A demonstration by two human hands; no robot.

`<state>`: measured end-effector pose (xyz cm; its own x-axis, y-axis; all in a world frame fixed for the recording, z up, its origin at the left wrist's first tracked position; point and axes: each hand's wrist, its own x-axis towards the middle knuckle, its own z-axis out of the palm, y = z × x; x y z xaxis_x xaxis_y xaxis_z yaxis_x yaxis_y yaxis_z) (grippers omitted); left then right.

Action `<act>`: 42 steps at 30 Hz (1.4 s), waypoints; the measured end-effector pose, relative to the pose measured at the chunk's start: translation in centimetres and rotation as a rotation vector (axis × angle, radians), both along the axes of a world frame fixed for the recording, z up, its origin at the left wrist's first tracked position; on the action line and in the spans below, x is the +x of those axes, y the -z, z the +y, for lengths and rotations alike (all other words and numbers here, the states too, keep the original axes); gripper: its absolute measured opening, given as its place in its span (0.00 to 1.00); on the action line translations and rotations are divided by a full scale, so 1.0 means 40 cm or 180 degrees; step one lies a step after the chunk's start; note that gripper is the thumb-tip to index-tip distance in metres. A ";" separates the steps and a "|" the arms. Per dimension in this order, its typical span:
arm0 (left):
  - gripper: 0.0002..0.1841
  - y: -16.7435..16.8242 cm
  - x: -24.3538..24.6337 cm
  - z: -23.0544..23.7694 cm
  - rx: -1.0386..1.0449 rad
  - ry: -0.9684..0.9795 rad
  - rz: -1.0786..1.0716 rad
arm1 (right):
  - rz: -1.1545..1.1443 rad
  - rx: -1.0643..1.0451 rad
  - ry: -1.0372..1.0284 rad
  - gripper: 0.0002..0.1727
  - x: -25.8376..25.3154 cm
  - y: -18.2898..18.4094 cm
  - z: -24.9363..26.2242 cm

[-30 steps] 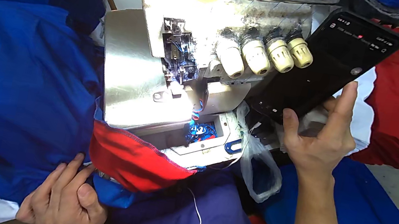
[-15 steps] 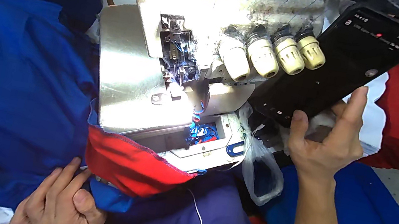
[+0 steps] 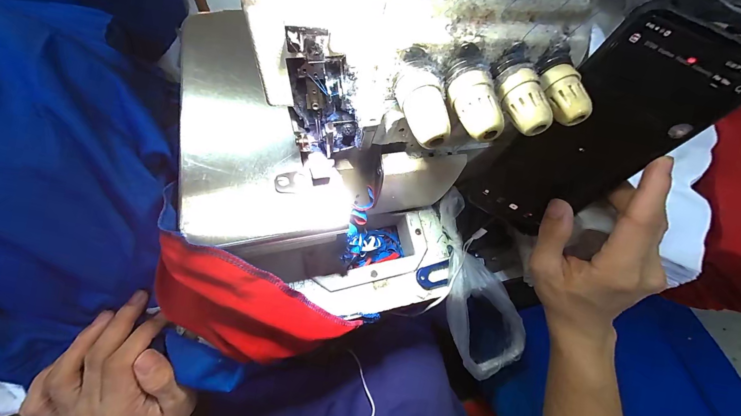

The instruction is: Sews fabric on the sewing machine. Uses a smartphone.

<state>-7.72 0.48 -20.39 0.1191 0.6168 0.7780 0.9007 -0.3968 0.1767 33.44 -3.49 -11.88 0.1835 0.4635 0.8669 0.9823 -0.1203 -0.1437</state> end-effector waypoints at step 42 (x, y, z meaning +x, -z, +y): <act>0.31 0.008 -0.004 0.005 0.0052 0.0046 -0.0068 | -0.0032 -0.0002 0.0052 0.38 -0.001 0.004 -0.001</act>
